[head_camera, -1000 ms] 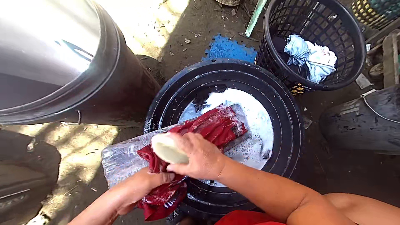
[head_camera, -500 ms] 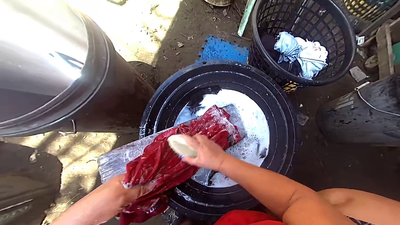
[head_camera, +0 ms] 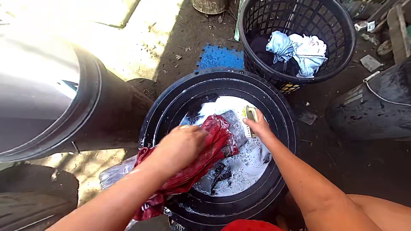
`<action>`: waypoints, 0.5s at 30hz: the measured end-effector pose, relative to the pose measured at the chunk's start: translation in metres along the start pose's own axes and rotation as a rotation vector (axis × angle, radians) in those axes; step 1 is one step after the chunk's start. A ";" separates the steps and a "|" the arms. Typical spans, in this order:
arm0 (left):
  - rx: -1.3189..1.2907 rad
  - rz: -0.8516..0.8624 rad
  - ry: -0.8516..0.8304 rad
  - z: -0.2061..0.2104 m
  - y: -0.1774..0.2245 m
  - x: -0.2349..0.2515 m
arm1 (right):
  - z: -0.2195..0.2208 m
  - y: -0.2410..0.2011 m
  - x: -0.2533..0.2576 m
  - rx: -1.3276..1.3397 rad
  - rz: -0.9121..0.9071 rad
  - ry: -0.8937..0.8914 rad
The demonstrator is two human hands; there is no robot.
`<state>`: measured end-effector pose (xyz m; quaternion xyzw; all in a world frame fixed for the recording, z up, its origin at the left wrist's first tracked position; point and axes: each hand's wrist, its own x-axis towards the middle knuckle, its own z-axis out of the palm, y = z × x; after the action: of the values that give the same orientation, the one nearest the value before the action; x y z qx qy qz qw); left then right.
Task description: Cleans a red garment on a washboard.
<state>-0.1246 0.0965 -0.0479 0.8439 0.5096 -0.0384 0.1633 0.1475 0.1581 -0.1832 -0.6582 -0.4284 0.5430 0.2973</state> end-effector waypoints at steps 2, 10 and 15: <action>-0.027 0.109 -0.105 0.032 0.014 0.058 | 0.000 -0.010 -0.001 0.111 0.018 -0.042; 0.113 0.035 -0.267 0.092 0.008 0.118 | -0.023 -0.031 -0.006 0.386 0.093 -0.268; 0.070 0.135 -0.173 0.066 -0.006 0.086 | -0.018 -0.023 -0.006 0.551 0.154 -0.383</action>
<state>-0.0818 0.1513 -0.1320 0.8750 0.4340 -0.1177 0.1792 0.1587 0.1645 -0.1566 -0.4695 -0.2627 0.7730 0.3363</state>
